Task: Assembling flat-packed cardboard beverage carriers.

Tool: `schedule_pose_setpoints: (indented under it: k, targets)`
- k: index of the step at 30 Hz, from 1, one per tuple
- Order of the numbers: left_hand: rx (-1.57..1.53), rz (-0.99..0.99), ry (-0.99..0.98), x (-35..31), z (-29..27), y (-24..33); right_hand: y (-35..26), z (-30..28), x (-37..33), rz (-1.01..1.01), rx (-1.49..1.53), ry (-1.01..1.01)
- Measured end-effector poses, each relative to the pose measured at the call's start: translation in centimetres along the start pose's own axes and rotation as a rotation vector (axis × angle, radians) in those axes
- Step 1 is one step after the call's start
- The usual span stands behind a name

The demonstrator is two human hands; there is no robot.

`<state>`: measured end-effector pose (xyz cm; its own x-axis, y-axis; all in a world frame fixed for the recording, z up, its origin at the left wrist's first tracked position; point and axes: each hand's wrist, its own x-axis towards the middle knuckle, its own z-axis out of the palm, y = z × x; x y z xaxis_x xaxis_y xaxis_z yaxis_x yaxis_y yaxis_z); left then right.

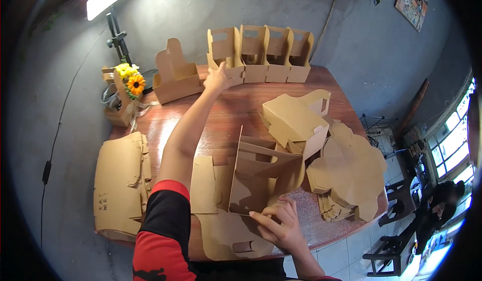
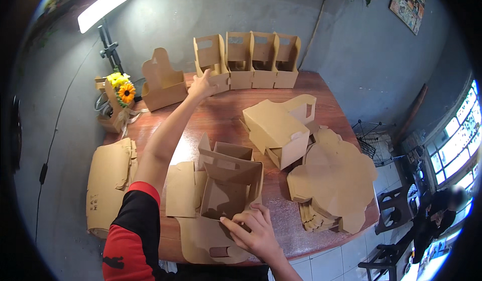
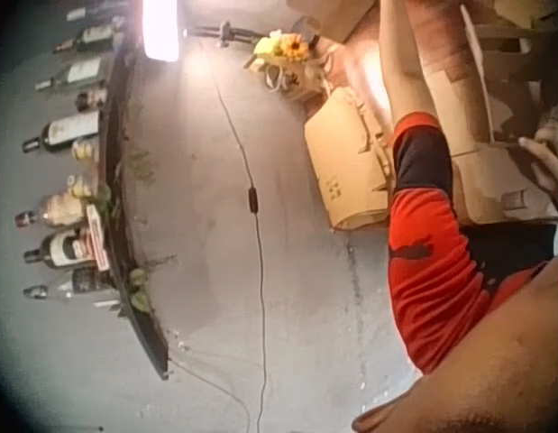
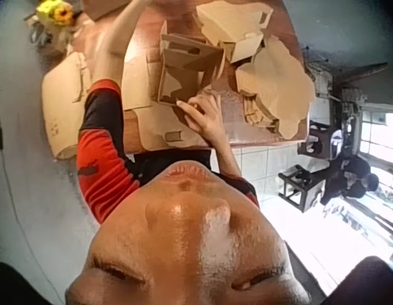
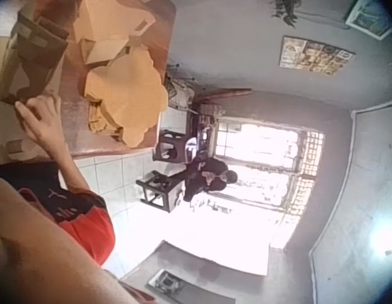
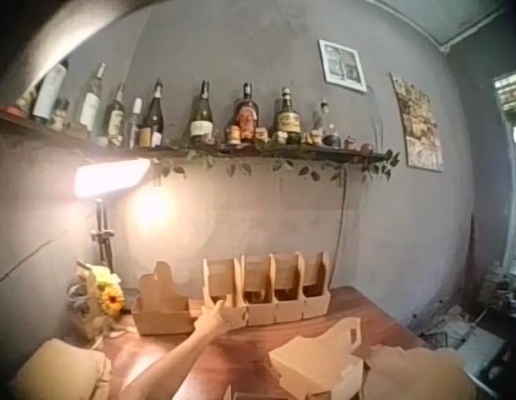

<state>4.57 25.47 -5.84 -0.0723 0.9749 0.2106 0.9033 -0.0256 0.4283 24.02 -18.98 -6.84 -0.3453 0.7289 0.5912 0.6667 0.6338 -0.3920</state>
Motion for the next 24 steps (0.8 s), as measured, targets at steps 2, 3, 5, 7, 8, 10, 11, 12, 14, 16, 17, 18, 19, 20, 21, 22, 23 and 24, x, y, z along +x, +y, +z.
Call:
schedule_pose_setpoints:
  k: [2, 3, 5, 7, 8, 10, 11, 12, 14, 16, 17, 18, 19, 20, 21, 22, 23, 24]
  targets:
    - [0.0, -0.012, 0.026, 2.0, 1.6, -0.9, 0.4, 0.2, -0.2, 0.005, 0.018, 0.013]
    - [-0.065, 0.019, 0.054, 2.7, 2.4, -1.2, 0.6, 0.3, -0.2, 0.004, 0.04, 0.027]
    - [-0.116, 0.044, 0.077, 4.3, 3.3, -2.9, 0.8, 0.4, -0.3, 0.003, 0.06, 0.034]
    - [-0.299, 0.132, 0.131, 5.7, 2.8, -5.3, 0.8, 0.5, -0.3, -0.057, 0.073, 0.019]
    - [-0.24, 0.18, 0.098, 5.3, 3.8, -3.5, 1.2, 0.2, -0.7, -0.002, 0.062, -0.019]
    - [-0.277, 0.218, 0.047, 5.7, 3.1, -4.7, 1.1, -0.1, -0.7, 0.025, 0.082, -0.019]
    - [-0.323, 0.255, 0.003, 5.8, 2.8, -4.8, 1.3, -0.1, -0.7, 0.042, 0.094, -0.021]
    - [-0.402, 0.266, -0.023, 5.8, 2.8, -4.8, 1.4, 0.0, -0.8, 0.049, 0.097, -0.022]
    - [-0.409, 0.274, -0.028, 6.1, 2.9, -4.5, 1.6, 0.1, -1.0, 0.023, 0.112, 0.016]
    - [-0.418, 0.284, -0.024, 6.7, 2.8, -4.4, 1.4, 0.1, -1.2, 0.021, 0.093, 0.024]
    - [-0.372, 0.313, -0.034, 7.1, 2.5, -5.2, 1.3, 0.2, -1.1, 0.012, 0.087, 0.028]
    - [-0.324, 0.34, -0.041, 7.3, 2.2, -6.0, 1.2, 0.3, -0.9, 0.0, 0.1, 0.027]
    - [-0.311, 0.327, -0.027, 7.3, 1.8, -6.9, 1.1, 0.5, -0.7, -0.004, 0.117, 0.03]
    - [-0.21, 0.462, 0.233, 6.8, 1.9, -7.1, 1.1, 0.5, -0.6, -0.001, 0.126, 0.03]
    - [-0.096, 0.593, 0.494, 6.3, 1.4, -7.5, 1.1, 0.5, -0.5, -0.014, 0.138, 0.027]
    - [-0.078, 0.582, 0.504, 5.9, 0.5, -8.0, 1.1, 0.5, -0.4, -0.013, 0.134, 0.039]
    - [-0.089, 0.438, 0.334, 3.3, 1.3, -3.8, 1.7, 0.3, -0.8, 0.039, 0.075, 0.041]
    - [-0.06, 0.289, 0.189, 1.3, 0.0, -1.9, 1.7, 0.1, -1.0, 0.043, 0.065, 0.042]
